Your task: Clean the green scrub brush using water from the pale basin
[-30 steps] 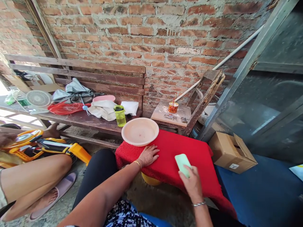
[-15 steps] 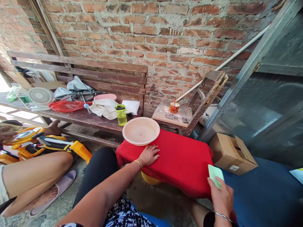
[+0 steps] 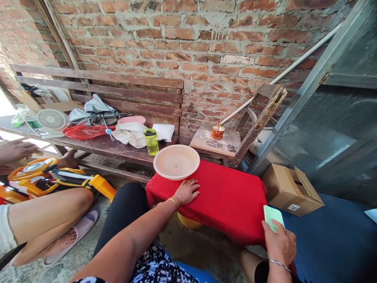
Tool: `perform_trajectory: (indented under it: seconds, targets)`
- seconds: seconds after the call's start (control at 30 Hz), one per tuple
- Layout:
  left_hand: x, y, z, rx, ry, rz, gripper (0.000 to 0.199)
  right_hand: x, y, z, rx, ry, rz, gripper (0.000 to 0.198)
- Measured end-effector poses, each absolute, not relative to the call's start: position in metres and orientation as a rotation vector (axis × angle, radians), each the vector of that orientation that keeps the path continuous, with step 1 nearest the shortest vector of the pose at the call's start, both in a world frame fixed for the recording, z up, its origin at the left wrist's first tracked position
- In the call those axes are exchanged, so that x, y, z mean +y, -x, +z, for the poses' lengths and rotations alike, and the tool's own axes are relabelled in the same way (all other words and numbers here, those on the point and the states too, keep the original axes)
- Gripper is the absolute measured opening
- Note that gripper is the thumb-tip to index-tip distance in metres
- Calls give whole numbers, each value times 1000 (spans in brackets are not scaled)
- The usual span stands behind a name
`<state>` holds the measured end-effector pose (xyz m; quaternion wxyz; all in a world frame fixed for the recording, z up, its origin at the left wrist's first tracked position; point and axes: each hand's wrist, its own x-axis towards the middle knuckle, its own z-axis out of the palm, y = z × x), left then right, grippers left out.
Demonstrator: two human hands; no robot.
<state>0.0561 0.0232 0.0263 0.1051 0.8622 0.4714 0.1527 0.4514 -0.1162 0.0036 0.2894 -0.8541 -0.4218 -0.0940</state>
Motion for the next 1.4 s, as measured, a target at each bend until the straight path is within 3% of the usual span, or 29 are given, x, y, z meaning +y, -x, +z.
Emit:
perform_trajectory:
  seconds: [0.13, 0.33, 0.47, 0.67, 0.8, 0.93, 1.07, 1.27, 1.4]
  targets:
    - [22, -57, 28, 1392, -2531, 464, 39, -107, -415, 8, -1326, 2006, -146, 54]
    - [21, -57, 29, 1416, -2541, 430, 39, -79, -303, 16, -1963, 1559, 100, 29]
    - [21, -56, 30, 1413, -2533, 407, 40, -75, -343, 13, -1829, 1859, -20, 35]
    - [22, -57, 29, 1400, -2520, 424, 41, -92, -445, 7, -1081, 2413, -235, 58]
    - [22, -57, 27, 1394, -2525, 459, 40, -85, -403, 10, -1325, 2058, -136, 58]
    - [22, -56, 28, 1400, -2530, 456, 40, -72, -315, 16, -1827, 1591, 67, 37]
    - [21, -56, 30, 1407, -2528, 435, 40, -68, -294, 20, -2048, 1546, 45, 31]
    - [20, -57, 31, 1407, -2526, 418, 40, -80, -419, 9, -1322, 2224, -142, 51]
    - [20, -58, 33, 1402, -2522, 441, 40, -84, -441, 9, -1061, 2229, -215, 64]
